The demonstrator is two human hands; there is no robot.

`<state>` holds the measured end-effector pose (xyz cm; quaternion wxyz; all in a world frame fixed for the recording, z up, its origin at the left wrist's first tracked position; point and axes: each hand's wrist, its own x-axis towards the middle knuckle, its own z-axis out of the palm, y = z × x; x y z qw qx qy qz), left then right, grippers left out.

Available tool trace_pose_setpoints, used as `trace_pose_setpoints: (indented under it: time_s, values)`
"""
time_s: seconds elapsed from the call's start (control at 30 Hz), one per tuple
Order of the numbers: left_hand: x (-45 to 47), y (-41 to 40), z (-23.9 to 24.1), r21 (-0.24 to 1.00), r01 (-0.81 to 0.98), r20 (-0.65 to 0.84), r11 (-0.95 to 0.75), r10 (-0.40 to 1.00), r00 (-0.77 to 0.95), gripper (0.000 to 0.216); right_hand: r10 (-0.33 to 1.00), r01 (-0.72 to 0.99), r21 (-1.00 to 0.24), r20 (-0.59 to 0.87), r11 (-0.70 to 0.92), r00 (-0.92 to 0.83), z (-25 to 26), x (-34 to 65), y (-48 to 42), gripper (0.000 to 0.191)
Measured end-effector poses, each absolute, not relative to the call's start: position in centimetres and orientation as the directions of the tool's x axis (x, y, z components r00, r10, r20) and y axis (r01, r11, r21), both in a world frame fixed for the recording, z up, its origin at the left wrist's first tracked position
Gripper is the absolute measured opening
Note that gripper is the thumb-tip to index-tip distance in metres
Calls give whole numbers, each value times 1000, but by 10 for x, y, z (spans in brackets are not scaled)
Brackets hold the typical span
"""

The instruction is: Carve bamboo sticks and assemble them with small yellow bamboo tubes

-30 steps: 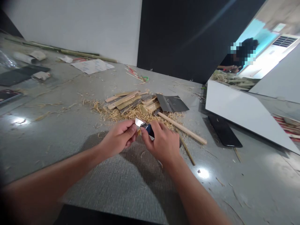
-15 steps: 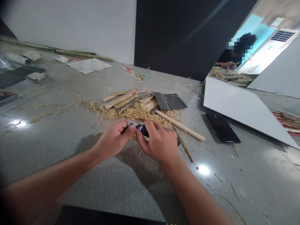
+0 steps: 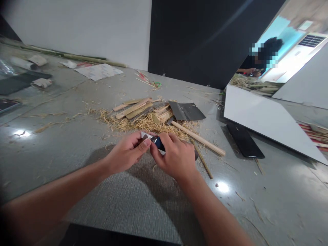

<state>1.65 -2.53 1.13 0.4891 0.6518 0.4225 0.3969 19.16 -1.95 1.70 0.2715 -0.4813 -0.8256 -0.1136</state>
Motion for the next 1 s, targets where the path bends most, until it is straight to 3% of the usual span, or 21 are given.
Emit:
trace_pose_setpoints:
  time_s: [0.43, 0.63, 0.8, 1.0]
  values:
    - [16, -27, 16, 981, 86, 130, -173, 921, 366, 31, 716, 819, -58, 523, 571, -462, 20, 195, -21, 31]
    - [16, -26, 16, 956, 198, 141, -218, 929, 342, 30, 705, 841, -22, 558, 541, -439, 20, 195, -22, 32]
    - [17, -24, 10, 911, 321, 182, -260, 950, 255, 47, 699, 883, -47, 631, 467, -336, 18, 195, -20, 34]
    - [16, -26, 10, 933, 254, 177, -254, 940, 291, 40, 697, 853, -56, 605, 519, -384, 18, 197, -18, 33]
